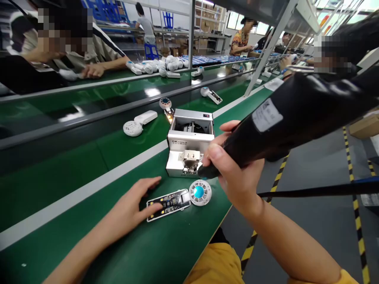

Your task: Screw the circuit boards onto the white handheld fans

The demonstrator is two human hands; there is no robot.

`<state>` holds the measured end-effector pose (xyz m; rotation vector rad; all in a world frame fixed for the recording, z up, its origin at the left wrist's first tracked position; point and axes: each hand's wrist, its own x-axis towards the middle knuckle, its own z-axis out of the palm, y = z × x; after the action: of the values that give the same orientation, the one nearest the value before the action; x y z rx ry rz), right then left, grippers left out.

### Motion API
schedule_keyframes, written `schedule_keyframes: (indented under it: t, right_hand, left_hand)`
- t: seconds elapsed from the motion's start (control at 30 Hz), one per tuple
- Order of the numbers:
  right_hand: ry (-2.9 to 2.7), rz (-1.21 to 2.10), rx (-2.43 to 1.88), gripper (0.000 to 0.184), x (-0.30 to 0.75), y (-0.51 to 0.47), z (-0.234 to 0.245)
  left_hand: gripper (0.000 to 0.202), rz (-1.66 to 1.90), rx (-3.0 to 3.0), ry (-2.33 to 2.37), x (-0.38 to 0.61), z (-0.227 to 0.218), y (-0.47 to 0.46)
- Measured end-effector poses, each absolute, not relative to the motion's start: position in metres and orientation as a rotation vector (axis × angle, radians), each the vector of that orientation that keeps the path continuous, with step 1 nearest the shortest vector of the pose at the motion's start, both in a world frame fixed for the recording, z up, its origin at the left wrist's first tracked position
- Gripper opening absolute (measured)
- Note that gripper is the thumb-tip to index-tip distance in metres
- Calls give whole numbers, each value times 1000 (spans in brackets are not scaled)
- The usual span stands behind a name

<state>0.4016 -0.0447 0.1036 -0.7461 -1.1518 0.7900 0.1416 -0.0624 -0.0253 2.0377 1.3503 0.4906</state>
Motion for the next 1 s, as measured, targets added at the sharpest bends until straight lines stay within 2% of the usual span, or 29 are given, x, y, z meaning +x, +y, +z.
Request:
schedule_keyframes:
  t: [0.1,0.27,0.37,0.53,0.63,0.77,1.0]
  right_hand:
    - [-1155,745,-731,24,393,-39,102]
    - [-1140,725,-712,25,385,-31,99]
    - [-1127,769,-654,27,386,-32,98]
    - [-1103,850,-661,32,397,-40,96]
    - [-1090,867,-663,33,403,-43,93]
    - [-1052,884,-696,35,406,-46,90]
    - [-1017,880,-768,29,408,-50,77]
  left_hand:
    - [62,632,1958,1539,122,-21,-23]
    - [76,783,1867,2077,96,-18,68]
    - [83,808,1727,2160,89,-18,107]
    - [65,1097,1323,1980,71,-17,131]
    - [56,1194,1150,1841,59,-13,123]
    - [34,1304,868,1499,54,-4,97]
    - [35,1432,495,1206,48,-2,67]
